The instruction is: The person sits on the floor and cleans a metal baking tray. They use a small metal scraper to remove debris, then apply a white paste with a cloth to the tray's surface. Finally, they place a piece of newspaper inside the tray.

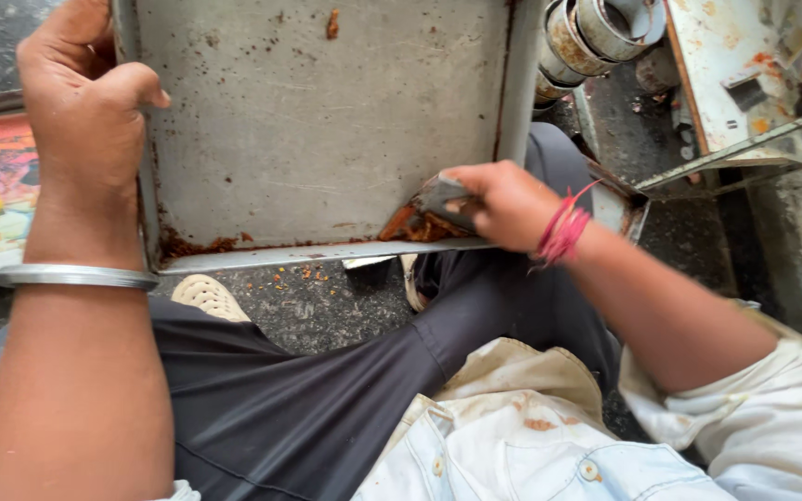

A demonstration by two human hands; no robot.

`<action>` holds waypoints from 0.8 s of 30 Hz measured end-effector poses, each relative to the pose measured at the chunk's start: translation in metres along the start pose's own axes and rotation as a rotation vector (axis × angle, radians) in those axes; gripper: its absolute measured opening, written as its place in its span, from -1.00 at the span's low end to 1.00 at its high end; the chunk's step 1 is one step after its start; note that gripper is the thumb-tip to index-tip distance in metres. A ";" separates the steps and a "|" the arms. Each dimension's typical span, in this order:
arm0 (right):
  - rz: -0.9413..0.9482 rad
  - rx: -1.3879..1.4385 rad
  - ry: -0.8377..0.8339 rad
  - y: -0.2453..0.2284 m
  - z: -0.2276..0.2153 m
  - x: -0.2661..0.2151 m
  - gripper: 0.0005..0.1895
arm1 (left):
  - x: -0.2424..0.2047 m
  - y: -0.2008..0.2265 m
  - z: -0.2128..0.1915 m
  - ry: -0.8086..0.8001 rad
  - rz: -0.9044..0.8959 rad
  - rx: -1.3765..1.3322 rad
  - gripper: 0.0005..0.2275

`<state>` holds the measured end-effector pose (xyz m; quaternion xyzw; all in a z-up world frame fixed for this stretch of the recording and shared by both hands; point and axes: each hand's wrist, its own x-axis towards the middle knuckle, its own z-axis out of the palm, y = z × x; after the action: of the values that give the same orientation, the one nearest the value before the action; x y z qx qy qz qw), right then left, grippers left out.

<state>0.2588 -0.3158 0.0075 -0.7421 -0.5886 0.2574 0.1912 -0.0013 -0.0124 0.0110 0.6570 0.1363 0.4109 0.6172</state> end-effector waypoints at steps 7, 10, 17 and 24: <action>0.045 0.583 0.440 0.005 0.008 -0.011 -0.74 | 0.003 -0.003 -0.001 0.019 -0.011 0.022 -0.55; 0.044 0.139 0.320 -0.010 -0.006 -0.008 -0.61 | 0.002 -0.014 -0.007 0.023 -0.007 -0.008 -0.65; 0.012 -0.101 0.315 -0.017 0.009 -0.026 -0.50 | 0.002 -0.041 -0.019 -0.004 0.050 -0.052 -0.81; -0.021 0.235 0.429 -0.003 0.008 -0.021 -0.68 | 0.005 -0.029 -0.013 0.020 -0.026 -0.029 -0.81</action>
<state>0.2481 -0.3356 0.0066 -0.7463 -0.5080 0.1586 0.3997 0.0021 0.0064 -0.0148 0.6421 0.1452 0.4111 0.6305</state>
